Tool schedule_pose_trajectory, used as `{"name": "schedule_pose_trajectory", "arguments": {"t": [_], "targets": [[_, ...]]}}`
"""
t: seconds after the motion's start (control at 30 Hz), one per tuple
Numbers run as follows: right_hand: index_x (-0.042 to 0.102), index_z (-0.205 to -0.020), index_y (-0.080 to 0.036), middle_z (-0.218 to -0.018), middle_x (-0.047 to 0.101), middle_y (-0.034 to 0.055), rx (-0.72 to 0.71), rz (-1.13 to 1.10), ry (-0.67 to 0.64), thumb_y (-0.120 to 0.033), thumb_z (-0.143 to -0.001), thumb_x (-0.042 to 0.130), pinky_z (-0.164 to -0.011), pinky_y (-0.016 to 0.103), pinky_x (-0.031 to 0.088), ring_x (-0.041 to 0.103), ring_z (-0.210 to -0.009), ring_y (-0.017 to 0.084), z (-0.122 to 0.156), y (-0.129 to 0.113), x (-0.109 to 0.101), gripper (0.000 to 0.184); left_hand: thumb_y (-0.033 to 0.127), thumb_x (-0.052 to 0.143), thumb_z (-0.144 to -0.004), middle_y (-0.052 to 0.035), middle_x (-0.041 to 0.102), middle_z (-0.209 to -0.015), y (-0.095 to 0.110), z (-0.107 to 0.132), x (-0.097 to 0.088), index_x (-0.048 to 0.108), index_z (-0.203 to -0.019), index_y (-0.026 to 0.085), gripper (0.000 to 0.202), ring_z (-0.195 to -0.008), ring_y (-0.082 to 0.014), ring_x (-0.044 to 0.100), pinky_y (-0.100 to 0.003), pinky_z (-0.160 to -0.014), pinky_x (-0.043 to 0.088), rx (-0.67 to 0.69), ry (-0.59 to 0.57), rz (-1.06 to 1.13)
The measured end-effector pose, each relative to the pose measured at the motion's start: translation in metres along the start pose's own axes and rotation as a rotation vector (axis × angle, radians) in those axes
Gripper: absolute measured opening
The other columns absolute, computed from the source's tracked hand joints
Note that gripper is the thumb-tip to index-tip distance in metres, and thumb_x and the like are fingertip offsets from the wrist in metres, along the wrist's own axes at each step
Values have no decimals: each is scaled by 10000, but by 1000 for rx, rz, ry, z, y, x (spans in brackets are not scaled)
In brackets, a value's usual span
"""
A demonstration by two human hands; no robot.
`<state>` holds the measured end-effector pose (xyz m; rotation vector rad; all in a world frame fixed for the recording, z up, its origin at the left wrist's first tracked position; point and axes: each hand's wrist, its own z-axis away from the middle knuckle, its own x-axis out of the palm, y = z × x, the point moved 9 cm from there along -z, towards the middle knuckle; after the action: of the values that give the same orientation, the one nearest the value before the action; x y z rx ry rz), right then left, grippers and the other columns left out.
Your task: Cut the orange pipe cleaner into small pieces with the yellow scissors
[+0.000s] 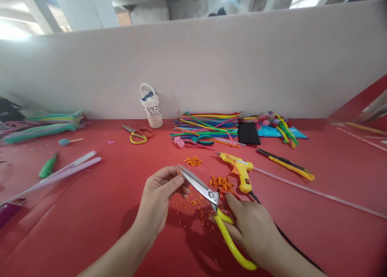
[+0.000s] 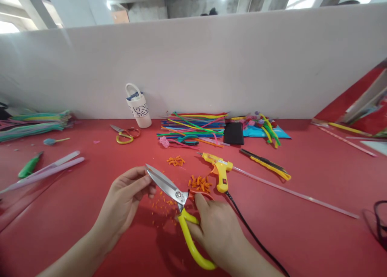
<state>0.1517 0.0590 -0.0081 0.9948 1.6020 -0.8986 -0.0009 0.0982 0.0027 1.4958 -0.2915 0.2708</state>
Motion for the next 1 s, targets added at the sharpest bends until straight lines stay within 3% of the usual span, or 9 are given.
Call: {"name": "schedule_pose_trajectory", "arguments": {"t": [0.17, 0.27, 0.4, 0.5, 0.63, 0.77, 1.0], "targets": [[427, -637, -209, -484, 563, 12, 24, 0, 9, -379, -722, 476, -423, 256, 184, 516, -424, 169, -1, 6, -1, 196, 150, 586, -690, 14, 582, -584, 2, -2, -1, 594, -666, 135, 29, -493, -76, 528, -183, -479, 427, 31, -12, -27], [401, -610, -211, -462, 512, -10, 81, -138, -2, -379, -719, 471, -410, 245, 184, 457, -402, 140, -3, 11, -1, 211, 152, 577, -699, 16, 585, -576, -2, -2, 3, 576, -657, 134, 46, -487, -69, 527, -176, -482, 426, 1, -40, -29], [369, -578, -211, -481, 396, -56, 232, -657, -49, -392, -726, 470, -405, 208, 247, 372, -427, 91, -5, 16, 4, 255, 158, 580, -692, -5, 607, -565, -25, 5, 22, 549, -687, 135, 39, -459, -85, 538, -193, -464, 431, -189, -195, -21], [440, -680, -197, -489, 369, -76, 317, -1063, -100, -367, -753, 449, -388, 190, 274, 346, -402, 70, -3, 12, 9, 185, 174, 581, -688, -21, 611, -565, -46, 17, 38, 544, -682, 128, 59, -444, -95, 545, -202, -443, 432, -338, -330, -30], [472, -794, -191, -430, 361, -104, 378, -1356, -184, -368, -763, 460, -334, 171, 240, 287, -332, 47, 1, 5, 13, 180, 183, 576, -680, -23, 593, -553, -60, 28, 50, 567, -658, 106, 80, -429, -89, 537, -197, -431, 426, -410, -448, -123], [447, -661, -181, -475, 430, -77, 363, -1378, -195, -331, -727, 495, -338, 164, 252, 326, -358, 39, 1, 0, 7, 171, 191, 586, -654, -13, 583, -552, -63, 32, 54, 571, -648, 111, 81, -421, -86, 524, -204, -431, 425, -426, -479, -193], [402, -607, -193, -423, 378, -104, 368, -1287, -210, -151, -668, 464, -326, 154, 238, 335, -322, 31, 1, -1, 12, 97, 173, 591, -616, 36, 521, -496, -59, 32, 51, 570, -621, 133, 45, -419, -69, 473, -198, -457, 390, -314, -400, -381]]}}
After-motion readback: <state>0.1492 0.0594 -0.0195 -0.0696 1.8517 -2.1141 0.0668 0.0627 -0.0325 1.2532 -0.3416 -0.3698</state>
